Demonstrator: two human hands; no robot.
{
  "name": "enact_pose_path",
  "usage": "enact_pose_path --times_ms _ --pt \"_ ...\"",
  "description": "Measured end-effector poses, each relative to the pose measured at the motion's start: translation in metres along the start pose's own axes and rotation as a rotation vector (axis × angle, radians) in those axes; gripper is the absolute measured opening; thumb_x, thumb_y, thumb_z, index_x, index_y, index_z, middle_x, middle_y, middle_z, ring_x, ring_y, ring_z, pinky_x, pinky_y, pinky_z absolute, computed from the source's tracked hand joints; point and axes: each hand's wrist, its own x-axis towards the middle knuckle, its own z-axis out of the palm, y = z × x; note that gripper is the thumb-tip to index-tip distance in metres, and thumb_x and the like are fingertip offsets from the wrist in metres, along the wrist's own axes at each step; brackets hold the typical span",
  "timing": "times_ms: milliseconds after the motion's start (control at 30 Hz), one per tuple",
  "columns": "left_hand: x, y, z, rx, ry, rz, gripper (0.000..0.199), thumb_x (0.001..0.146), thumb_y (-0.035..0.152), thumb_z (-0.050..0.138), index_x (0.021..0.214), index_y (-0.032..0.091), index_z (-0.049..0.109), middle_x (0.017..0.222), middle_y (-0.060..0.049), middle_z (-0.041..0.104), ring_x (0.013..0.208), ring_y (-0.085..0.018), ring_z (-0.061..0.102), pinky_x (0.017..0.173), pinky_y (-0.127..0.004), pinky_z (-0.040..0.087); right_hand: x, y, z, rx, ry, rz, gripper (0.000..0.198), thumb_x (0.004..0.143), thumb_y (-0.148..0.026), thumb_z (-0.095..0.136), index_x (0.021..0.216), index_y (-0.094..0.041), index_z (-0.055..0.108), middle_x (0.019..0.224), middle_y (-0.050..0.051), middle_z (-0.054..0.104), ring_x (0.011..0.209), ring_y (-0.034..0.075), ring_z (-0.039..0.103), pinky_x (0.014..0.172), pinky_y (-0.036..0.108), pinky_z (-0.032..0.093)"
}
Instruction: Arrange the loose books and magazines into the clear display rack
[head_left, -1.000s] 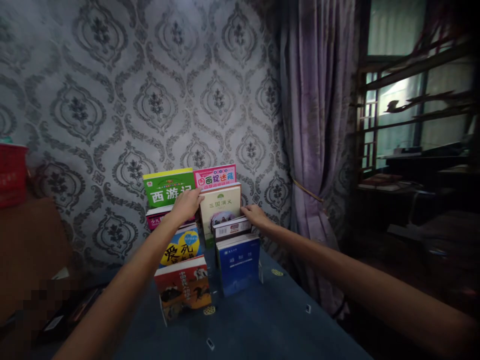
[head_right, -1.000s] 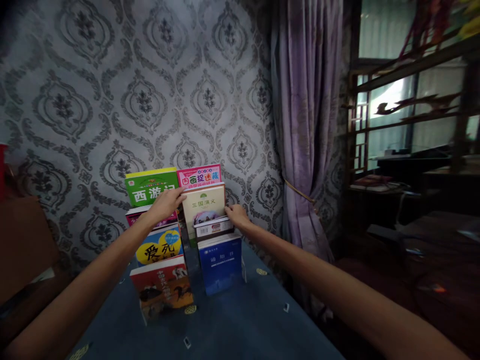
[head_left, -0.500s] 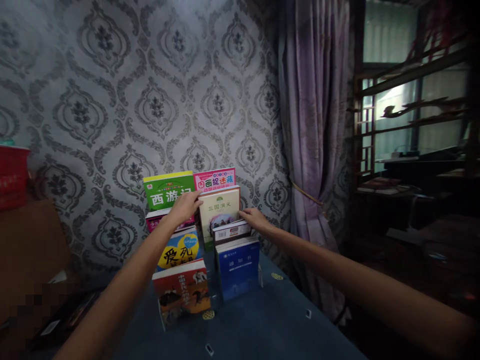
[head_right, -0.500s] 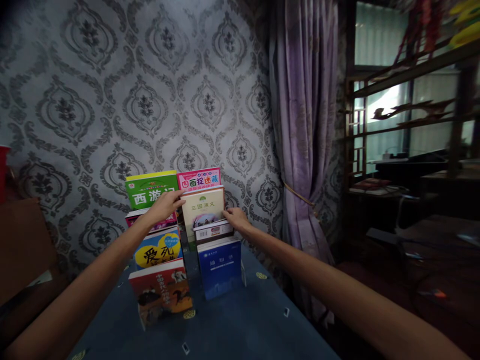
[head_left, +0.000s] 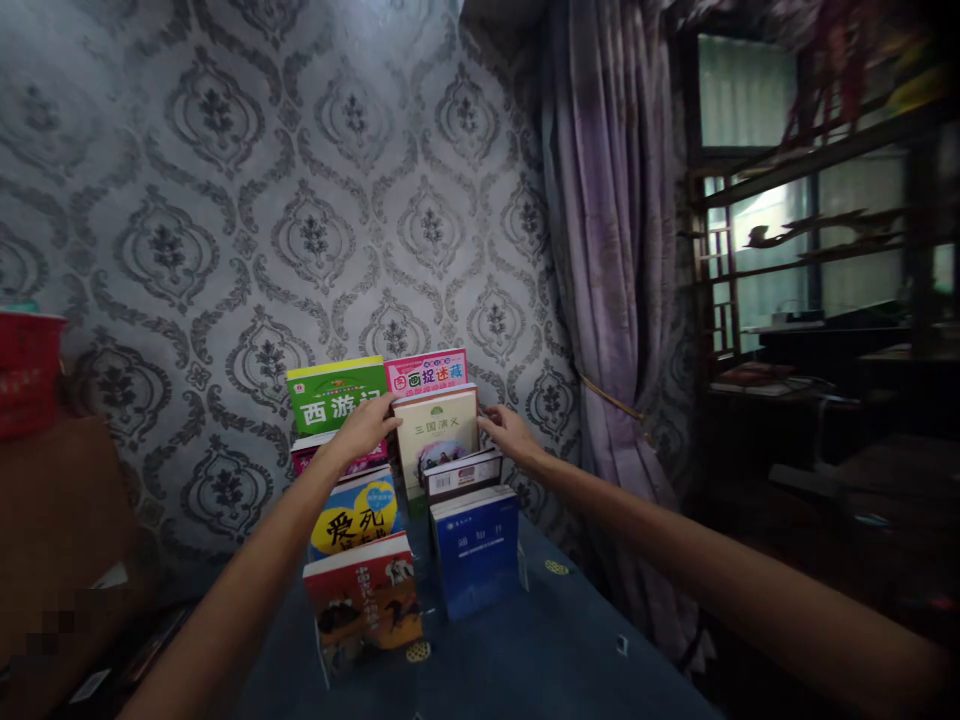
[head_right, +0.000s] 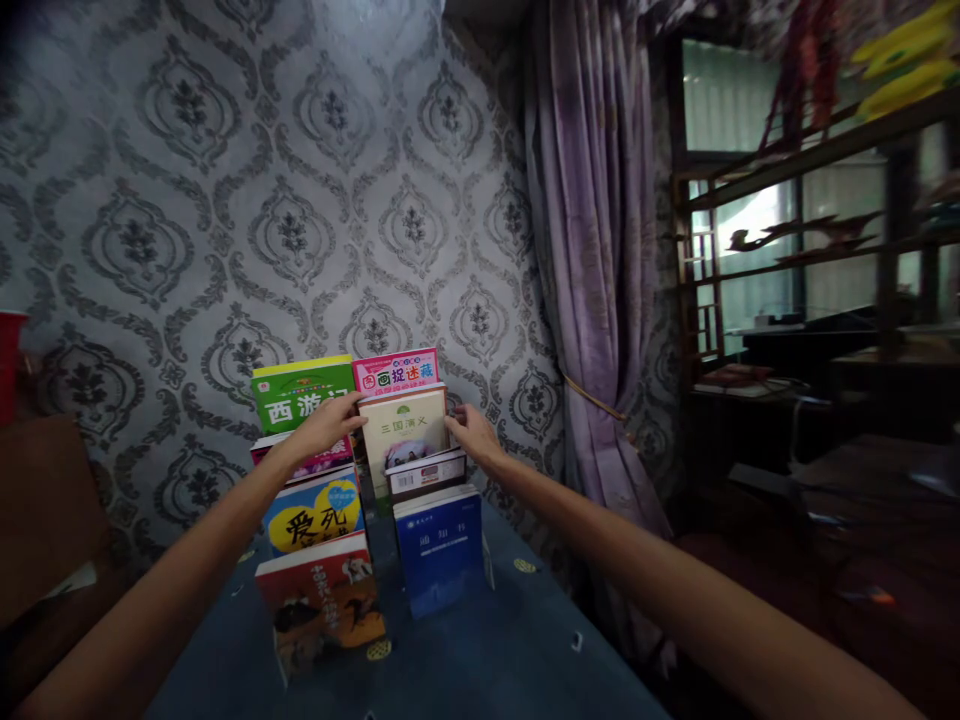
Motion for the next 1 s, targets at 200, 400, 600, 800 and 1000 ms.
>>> enact_pose_path --times_ms 200,400,600,800,1000 --pt "0.003 -0.002 -0.008 -0.114 -0.038 -0.033 0.038 0.085 0.022 0.060 0.123 0.018 0.058 0.101 -0.006 0.073 0.093 -0.022 0.068 0.084 -0.034 0.052 0.015 -0.017 0.005 0.311 -0.072 -0.039 0.041 0.084 -0.033 0.059 0.123 -0.021 0.061 0.122 0.007 0.071 0.113 0.020 0.065 0.087 0.031 0.053" --pt "-0.029 0.021 -0.002 -0.280 0.309 -0.160 0.045 0.091 0.020 0.050 0.135 0.018 0.046 0.128 -0.014 0.065 0.121 -0.025 0.061 0.105 -0.043 0.047 0.018 -0.010 0.013 0.451 -0.088 0.024 0.040 0.079 -0.032 0.066 0.117 -0.022 0.065 0.119 0.006 0.073 0.112 0.022 0.066 0.087 0.031 0.054" --pt "-0.066 0.068 0.073 -0.584 0.265 -0.323 0.067 0.093 0.016 0.040 0.155 0.018 0.015 0.159 -0.015 0.037 0.147 -0.022 0.036 0.120 -0.042 0.034 0.012 -0.007 0.019 0.511 -0.185 0.087 0.031 0.081 -0.026 0.063 0.110 -0.017 0.068 0.113 0.008 0.075 0.103 0.021 0.069 0.087 0.029 0.054" --pt "-0.044 0.076 0.102 -0.652 0.305 -0.591 0.072 0.091 0.021 0.044 0.152 0.000 0.013 0.164 -0.026 0.017 0.154 -0.029 0.014 0.127 -0.042 0.014 0.016 -0.010 0.021 0.535 -0.223 0.123 0.025 0.078 -0.023 0.067 0.102 -0.016 0.071 0.103 0.008 0.078 0.094 0.022 0.072 0.084 0.030 0.056" --pt "-0.029 0.061 0.120 -0.788 0.357 -0.655 0.051 0.095 0.035 0.041 0.141 0.012 0.040 0.146 -0.022 0.053 0.143 -0.028 0.042 0.116 -0.041 0.035 0.022 -0.005 0.027 0.551 -0.224 0.114 0.029 0.074 -0.020 0.066 0.102 -0.016 0.072 0.096 0.006 0.079 0.091 0.022 0.072 0.087 0.031 0.055"
